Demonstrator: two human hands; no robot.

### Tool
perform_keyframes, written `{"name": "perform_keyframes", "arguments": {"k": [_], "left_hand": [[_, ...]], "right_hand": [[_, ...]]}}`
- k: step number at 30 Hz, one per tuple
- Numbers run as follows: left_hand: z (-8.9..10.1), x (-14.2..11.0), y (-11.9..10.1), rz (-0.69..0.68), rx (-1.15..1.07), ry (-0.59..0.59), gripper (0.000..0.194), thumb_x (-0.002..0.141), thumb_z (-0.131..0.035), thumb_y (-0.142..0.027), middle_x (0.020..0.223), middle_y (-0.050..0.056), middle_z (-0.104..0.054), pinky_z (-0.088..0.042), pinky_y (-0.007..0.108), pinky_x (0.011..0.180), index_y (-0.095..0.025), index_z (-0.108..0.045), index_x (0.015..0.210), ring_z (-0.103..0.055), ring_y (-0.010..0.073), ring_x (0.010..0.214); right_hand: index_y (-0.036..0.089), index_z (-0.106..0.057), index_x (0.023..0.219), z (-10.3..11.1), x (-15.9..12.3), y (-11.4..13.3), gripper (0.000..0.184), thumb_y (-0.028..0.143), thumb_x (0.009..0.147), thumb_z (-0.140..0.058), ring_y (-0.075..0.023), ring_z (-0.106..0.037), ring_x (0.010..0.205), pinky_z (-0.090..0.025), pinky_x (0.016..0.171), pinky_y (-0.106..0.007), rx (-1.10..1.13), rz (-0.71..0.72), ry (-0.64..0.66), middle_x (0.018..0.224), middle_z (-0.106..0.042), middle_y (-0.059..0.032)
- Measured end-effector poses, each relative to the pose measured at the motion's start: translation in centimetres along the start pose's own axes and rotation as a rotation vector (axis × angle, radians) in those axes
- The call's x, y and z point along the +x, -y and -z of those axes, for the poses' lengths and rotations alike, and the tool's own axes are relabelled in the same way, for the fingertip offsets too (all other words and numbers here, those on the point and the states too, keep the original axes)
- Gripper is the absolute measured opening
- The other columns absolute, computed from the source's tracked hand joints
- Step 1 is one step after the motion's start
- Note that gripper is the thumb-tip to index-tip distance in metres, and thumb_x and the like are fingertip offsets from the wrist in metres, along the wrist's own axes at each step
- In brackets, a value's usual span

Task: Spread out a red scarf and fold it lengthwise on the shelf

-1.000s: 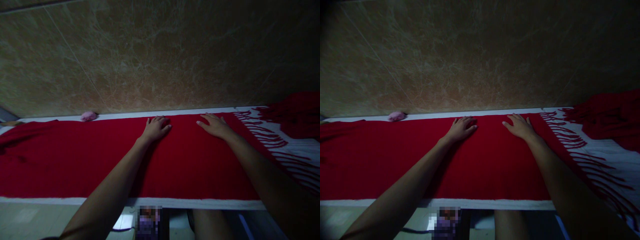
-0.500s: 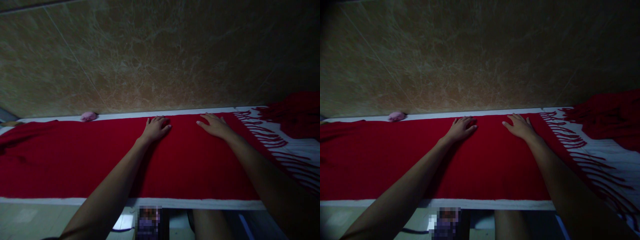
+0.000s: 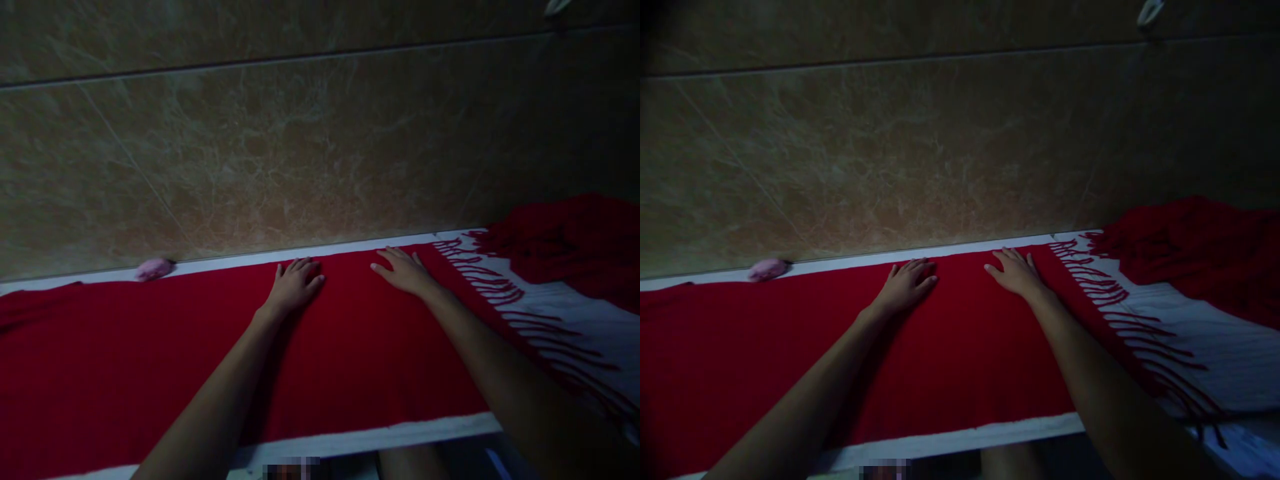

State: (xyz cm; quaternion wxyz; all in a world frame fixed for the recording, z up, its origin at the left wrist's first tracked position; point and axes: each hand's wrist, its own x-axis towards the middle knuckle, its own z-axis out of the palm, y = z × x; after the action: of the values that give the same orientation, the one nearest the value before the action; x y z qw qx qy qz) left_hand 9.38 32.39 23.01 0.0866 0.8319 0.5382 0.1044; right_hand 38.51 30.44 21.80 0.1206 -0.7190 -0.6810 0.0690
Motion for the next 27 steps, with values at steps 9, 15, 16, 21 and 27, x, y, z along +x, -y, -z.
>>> {"name": "perform_keyframes", "arguments": {"k": [9, 15, 16, 21, 27], "left_hand": [[0.5, -0.3, -0.5, 0.113, 0.082, 0.08, 0.071, 0.103, -0.033, -0.065, 0.174, 0.007, -0.022, -0.011, 0.073, 0.124, -0.03, -0.033, 0.164, -0.012, 0.0389, 0.161], [0.3, -0.1, -0.1, 0.09, 0.116, 0.095, 0.075, 0.102, -0.03, -0.067, 0.173, 0.009, -0.018, -0.012, 0.076, 0.122, -0.027, -0.03, 0.166, -0.011, 0.0406, 0.16], [0.3, -0.2, -0.1, 0.082, 0.123, 0.091, 0.075, 0.102, -0.03, -0.066, 0.173, 0.009, -0.019, -0.013, 0.076, 0.122, -0.026, -0.03, 0.166, -0.011, 0.041, 0.16], [0.5, -0.4, -0.6, 0.09, 0.169, 0.078, 0.073, 0.102, -0.028, -0.062, 0.172, 0.01, -0.021, -0.018, 0.076, 0.121, -0.026, -0.029, 0.166, -0.014, 0.0411, 0.159], [0.1, -0.2, -0.4, 0.085, 0.187, 0.057, 0.074, 0.101, -0.029, -0.063, 0.172, 0.008, -0.021, -0.019, 0.074, 0.122, -0.026, -0.031, 0.165, -0.014, 0.0405, 0.159]], "right_hand": [[0.025, -0.042, 0.161, 0.4, -0.4, 0.6, 0.063, 0.056, 0.106, -0.04, -0.0296, -0.023, 0.159, -0.016, 0.127, -0.062, -0.057, -0.046, 0.03, 0.171, -0.028, -0.0092], [0.023, -0.038, 0.163, 0.6, -0.9, 0.9, 0.066, 0.058, 0.106, -0.037, -0.0303, -0.019, 0.16, -0.011, 0.129, -0.06, -0.033, -0.036, 0.033, 0.172, -0.024, -0.0085], [0.023, -0.038, 0.163, 0.7, -1.0, 0.9, 0.067, 0.058, 0.106, -0.038, -0.0304, -0.018, 0.16, -0.01, 0.129, -0.06, -0.022, -0.025, 0.03, 0.172, -0.024, -0.0088], [0.021, -0.039, 0.162, 1.7, -1.7, -0.3, 0.069, 0.059, 0.105, -0.043, -0.0287, -0.02, 0.16, -0.009, 0.13, -0.056, 0.035, 0.073, 0.053, 0.171, -0.027, -0.0097], [0.021, -0.042, 0.161, 2.5, -1.8, -2.5, 0.069, 0.06, 0.104, -0.042, -0.0302, -0.017, 0.16, -0.005, 0.129, -0.061, 0.088, 0.073, 0.037, 0.171, -0.028, -0.0087]]}}
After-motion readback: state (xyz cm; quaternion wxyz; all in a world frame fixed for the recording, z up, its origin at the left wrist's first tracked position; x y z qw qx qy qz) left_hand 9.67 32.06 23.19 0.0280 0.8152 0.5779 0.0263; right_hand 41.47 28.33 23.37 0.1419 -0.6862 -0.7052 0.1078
